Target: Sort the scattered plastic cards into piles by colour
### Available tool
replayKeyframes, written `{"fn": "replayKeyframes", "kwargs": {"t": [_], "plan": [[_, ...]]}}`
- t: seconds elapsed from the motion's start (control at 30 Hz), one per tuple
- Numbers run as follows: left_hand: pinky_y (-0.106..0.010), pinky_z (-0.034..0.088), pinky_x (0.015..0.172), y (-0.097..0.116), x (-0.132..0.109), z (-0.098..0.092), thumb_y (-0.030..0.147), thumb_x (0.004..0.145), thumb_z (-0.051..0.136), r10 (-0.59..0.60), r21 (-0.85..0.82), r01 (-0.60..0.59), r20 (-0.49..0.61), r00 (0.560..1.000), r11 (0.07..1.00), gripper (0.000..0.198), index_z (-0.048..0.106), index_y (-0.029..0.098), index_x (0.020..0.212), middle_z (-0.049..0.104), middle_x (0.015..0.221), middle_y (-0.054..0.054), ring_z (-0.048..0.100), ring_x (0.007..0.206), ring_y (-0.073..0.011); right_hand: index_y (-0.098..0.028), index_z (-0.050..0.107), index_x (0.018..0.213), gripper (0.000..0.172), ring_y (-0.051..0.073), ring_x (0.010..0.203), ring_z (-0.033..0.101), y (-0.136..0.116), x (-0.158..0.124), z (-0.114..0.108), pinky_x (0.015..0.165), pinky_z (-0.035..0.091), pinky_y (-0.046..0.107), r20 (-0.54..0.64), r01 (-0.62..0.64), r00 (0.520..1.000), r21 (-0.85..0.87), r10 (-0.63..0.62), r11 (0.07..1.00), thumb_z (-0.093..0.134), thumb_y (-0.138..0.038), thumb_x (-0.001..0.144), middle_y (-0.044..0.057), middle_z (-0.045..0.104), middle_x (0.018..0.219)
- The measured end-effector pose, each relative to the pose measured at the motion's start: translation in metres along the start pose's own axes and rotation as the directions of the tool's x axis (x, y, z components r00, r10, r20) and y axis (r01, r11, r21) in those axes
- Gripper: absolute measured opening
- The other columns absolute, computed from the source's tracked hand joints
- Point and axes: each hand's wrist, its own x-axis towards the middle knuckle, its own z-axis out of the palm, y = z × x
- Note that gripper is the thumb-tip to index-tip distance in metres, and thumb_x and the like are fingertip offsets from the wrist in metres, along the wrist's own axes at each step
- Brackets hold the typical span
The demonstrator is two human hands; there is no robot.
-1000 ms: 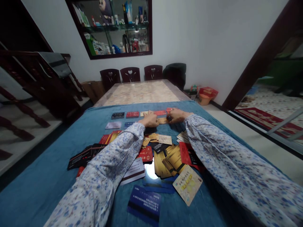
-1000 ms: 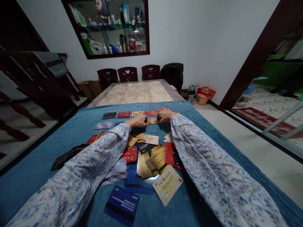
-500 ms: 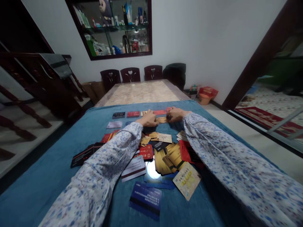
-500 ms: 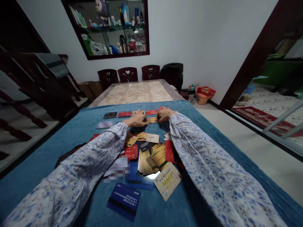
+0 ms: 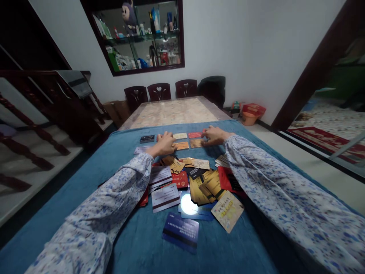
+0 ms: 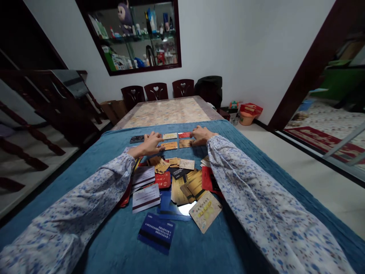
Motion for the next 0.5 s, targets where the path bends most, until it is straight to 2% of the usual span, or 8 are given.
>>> {"fn": "replayKeyframes", "kwargs": {"t": [0.13, 0.33, 0.5], "plan": [[-0.052, 0.034, 0.099, -0.011, -0.02, 0.0, 0.032, 0.092, 0.061, -0.036, -0.01, 0.035, -0.024, 0.999, 0.999, 0.027, 0.076, 0.019, 0.11, 0.058, 0.121, -0.014, 0.045, 0.122, -0.0364, -0.022, 0.074, 0.126, 0.054, 0.034, 0.114, 0.055, -0.01, 0.0, -0.005, 0.085, 0.043, 0.038, -0.039, 0.048, 0.998, 0.001, -0.048, 0.999, 0.071, -0.055, 0.084, 0.015, 0.073, 0.121], [-0.052, 0.035, 0.097, -0.02, -0.053, 0.006, 0.03, 0.09, 0.062, -0.064, -0.03, 0.063, -0.052, 0.997, 0.998, 0.025, 0.077, 0.019, 0.108, 0.059, 0.121, -0.014, 0.047, 0.119, -0.0355, -0.024, 0.076, 0.123, 0.037, 0.033, 0.115, 0.053, -0.029, -0.002, -0.011, 0.083, 0.041, 0.037, -0.087, 0.077, 0.993, 0.016, -0.076, 0.997, 0.067, -0.031, 0.088, 0.013, 0.073, 0.123], [-0.051, 0.034, 0.098, -0.028, -0.078, 0.017, 0.028, 0.09, 0.063, -0.097, -0.085, 0.09, -0.079, 0.992, 0.992, 0.024, 0.077, 0.019, 0.108, 0.06, 0.119, -0.014, 0.048, 0.119, -0.0355, -0.023, 0.078, 0.117, 0.032, 0.03, 0.109, 0.054, -0.05, -0.008, -0.015, 0.08, 0.037, 0.035, -0.142, 0.101, 0.985, 0.043, -0.094, 0.994, 0.061, -0.024, 0.091, 0.013, 0.074, 0.117]]}}
